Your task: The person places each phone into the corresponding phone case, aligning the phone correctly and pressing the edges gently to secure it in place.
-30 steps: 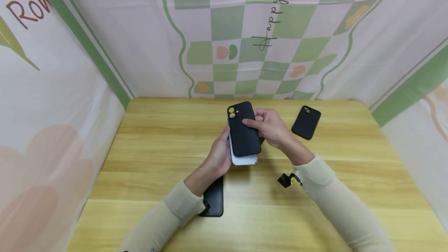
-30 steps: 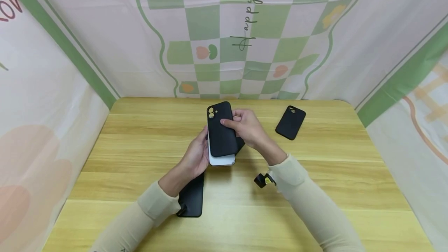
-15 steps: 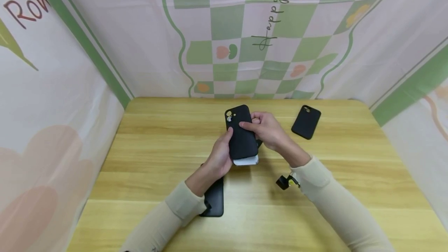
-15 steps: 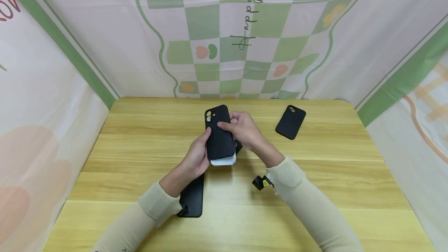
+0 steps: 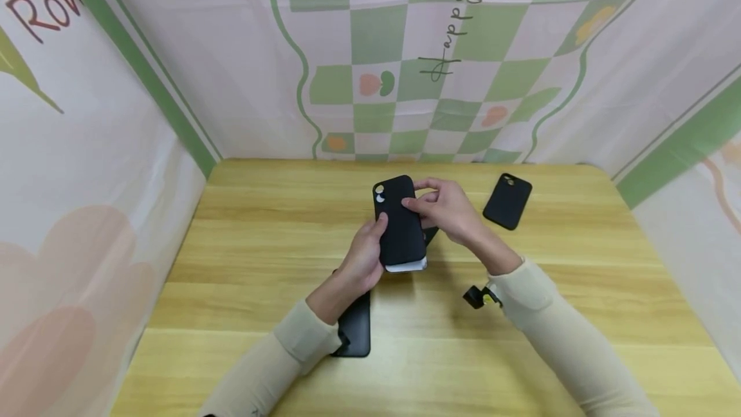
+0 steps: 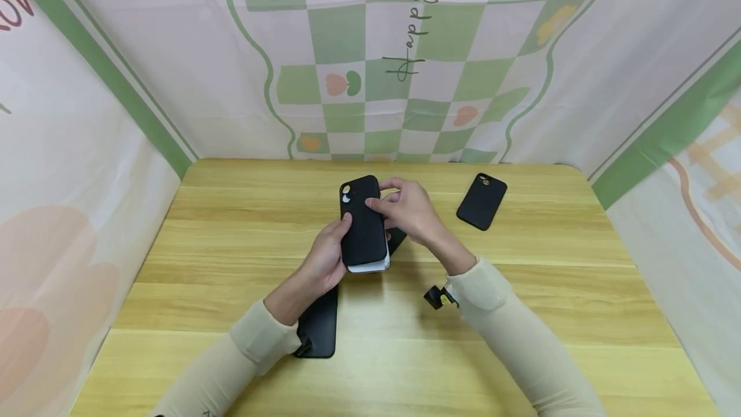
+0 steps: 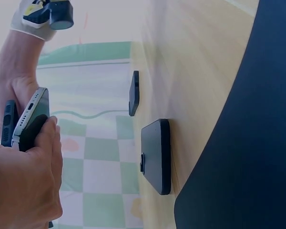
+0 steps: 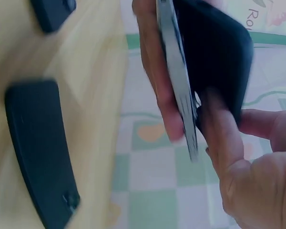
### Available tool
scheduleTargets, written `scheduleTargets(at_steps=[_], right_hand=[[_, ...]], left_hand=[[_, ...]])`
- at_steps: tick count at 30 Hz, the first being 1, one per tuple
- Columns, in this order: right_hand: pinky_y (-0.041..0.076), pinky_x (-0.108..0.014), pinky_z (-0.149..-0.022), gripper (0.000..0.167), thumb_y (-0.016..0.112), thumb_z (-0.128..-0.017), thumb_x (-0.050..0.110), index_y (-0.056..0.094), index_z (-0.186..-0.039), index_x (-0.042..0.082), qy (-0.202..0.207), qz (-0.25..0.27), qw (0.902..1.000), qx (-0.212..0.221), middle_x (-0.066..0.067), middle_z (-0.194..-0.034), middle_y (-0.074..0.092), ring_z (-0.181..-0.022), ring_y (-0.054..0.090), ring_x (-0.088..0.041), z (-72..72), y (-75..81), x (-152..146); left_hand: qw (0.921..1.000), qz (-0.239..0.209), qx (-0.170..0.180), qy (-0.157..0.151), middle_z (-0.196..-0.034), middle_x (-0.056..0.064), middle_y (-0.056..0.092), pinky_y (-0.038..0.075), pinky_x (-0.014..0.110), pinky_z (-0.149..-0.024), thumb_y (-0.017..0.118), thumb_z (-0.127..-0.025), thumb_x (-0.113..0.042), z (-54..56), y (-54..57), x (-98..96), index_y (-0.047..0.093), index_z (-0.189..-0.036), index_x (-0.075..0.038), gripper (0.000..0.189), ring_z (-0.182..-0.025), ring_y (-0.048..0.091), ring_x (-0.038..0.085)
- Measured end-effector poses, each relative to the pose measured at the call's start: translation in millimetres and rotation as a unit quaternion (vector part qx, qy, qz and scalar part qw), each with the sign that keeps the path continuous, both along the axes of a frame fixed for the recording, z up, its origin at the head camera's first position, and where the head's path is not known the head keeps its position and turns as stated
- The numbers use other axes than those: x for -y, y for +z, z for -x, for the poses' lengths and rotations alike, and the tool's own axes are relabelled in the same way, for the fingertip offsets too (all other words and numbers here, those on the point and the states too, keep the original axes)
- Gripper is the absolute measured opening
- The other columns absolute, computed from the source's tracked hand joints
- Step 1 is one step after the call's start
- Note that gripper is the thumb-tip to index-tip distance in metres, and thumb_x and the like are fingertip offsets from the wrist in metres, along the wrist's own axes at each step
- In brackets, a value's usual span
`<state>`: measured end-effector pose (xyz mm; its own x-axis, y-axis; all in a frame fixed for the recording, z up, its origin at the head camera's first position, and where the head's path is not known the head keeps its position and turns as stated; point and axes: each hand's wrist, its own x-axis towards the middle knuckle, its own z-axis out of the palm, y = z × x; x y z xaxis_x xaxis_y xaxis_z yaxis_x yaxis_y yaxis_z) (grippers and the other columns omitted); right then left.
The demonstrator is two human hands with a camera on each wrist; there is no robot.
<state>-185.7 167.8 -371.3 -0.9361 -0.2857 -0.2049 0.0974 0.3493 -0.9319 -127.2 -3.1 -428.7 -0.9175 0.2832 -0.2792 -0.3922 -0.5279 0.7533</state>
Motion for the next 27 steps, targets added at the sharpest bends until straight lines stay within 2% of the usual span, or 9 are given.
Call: scheduleTargets(at_steps=[2, 6, 9, 11, 14, 19, 21, 23, 27], right_hand=[[0.066, -0.034, -0.069, 0.037, 0.07, -0.103, 0.013, 0.063, -0.134, -0.006, 0.001, -0.044, 0.998, -0.046, -0.02, -0.097, 0.079, -0.079, 0.08, -0.025, 0.4, 3.9, -4], [0.065, -0.034, -0.066, 0.023, 0.07, -0.103, 0.015, 0.074, -0.118, -0.001, -0.005, -0.136, 0.9798, -0.146, -0.016, -0.096, 0.08, -0.075, 0.079, -0.023, 1.1, 9.7, -9], [0.065, -0.033, -0.066, 0.02, 0.069, -0.103, 0.016, 0.077, -0.113, 0.001, -0.01, -0.173, 0.9668, -0.188, -0.015, -0.097, 0.081, -0.077, 0.078, -0.022, 2.7, 11.4, -12], [0.065, -0.032, -0.067, 0.021, 0.068, -0.104, 0.018, 0.077, -0.114, 0.001, -0.008, -0.18, 0.965, -0.191, -0.016, -0.101, 0.08, -0.082, 0.078, -0.024, 4.7, 11.6, -13], [0.065, -0.03, -0.072, 0.027, 0.066, -0.107, 0.023, 0.075, -0.121, 0.002, 0.004, -0.173, 0.9709, -0.166, -0.018, -0.111, 0.078, -0.093, 0.077, -0.027, 10.1, 9.7, -15], [0.065, -0.034, -0.08, 0.041, 0.06, -0.11, 0.034, 0.07, -0.134, 0.002, 0.037, -0.138, 0.9865, -0.08, -0.019, -0.125, 0.073, -0.104, 0.072, -0.028, 22.5, 2.3, -15], [0.064, -0.034, -0.079, 0.042, 0.058, -0.111, 0.037, 0.073, -0.128, 0.001, 0.047, -0.115, 0.9909, -0.051, -0.016, -0.115, 0.074, -0.097, 0.071, -0.024, 26.8, -0.9, -14], [0.062, -0.032, -0.072, 0.043, 0.056, -0.111, 0.039, 0.076, -0.113, 0.001, 0.054, -0.093, 0.9939, -0.026, -0.011, -0.097, 0.073, -0.085, 0.067, -0.019, 29.3, -3.1, -13], [0.053, -0.027, -0.058, 0.051, 0.055, -0.111, 0.042, 0.074, -0.09, 0.0, 0.061, -0.054, 0.9966, 0.013, 0.001, -0.069, 0.06, -0.06, 0.057, -0.012, 30.3, -5.0, -11]], left_hand=[[1.0, -0.001, 0.001, 0.003, -0.167, 0.013, 0.038, 0.027, 0.045, -0.129, 0.034, -0.118, -0.029, 0.2, 0.3, 0.0, 0.027, -0.165, -0.004, 0.054, -0.155, 0.033, 0.025], [1.0, -0.004, -0.002, 0.005, -0.167, 0.017, 0.036, 0.029, 0.045, -0.129, 0.033, -0.118, -0.026, 0.0, -0.2, -0.5, 0.026, -0.164, 0.001, 0.054, -0.156, 0.032, 0.028], [1.0, -0.005, -0.007, 0.001, -0.167, 0.021, 0.035, 0.029, 0.045, -0.128, 0.032, -0.118, -0.024, -1.1, -1.0, -0.6, 0.025, -0.162, 0.005, 0.054, -0.157, 0.031, 0.031], [1.0, -0.005, -0.005, -0.002, -0.167, 0.021, 0.035, 0.03, 0.044, -0.128, 0.031, -0.118, -0.024, -2.2, -0.4, -0.5, 0.024, -0.162, 0.006, 0.053, -0.157, 0.031, 0.031], [0.9999, -0.009, -0.009, -0.009, -0.167, 0.022, 0.034, 0.029, 0.045, -0.128, 0.031, -0.118, -0.024, -4.0, 0.5, -0.4, 0.023, -0.162, 0.007, 0.054, -0.157, 0.031, 0.032], [0.9994, -0.007, -0.017, -0.03, -0.166, 0.022, 0.037, 0.032, 0.046, -0.127, 0.031, -0.118, -0.025, -7.1, 3.4, -0.8, 0.025, -0.162, 0.006, 0.054, -0.156, 0.034, 0.033], [0.9991, -0.003, -0.019, -0.038, -0.164, 0.023, 0.04, 0.033, 0.046, -0.126, 0.031, -0.118, -0.025, -8.6, 4.4, -1.6, 0.027, -0.161, 0.006, 0.054, -0.154, 0.037, 0.034], [0.9987, 0.001, -0.021, -0.047, -0.162, 0.023, 0.043, 0.035, 0.047, -0.125, 0.031, -0.118, -0.025, -9.8, 4.9, -2.5, 0.029, -0.161, 0.006, 0.053, -0.152, 0.04, 0.035], [0.9978, 0.009, -0.024, -0.062, -0.157, 0.024, 0.049, 0.039, 0.049, -0.123, 0.031, -0.118, -0.024, -11.2, 4.3, -3.6, 0.032, -0.159, 0.006, 0.051, -0.147, 0.047, 0.035]])
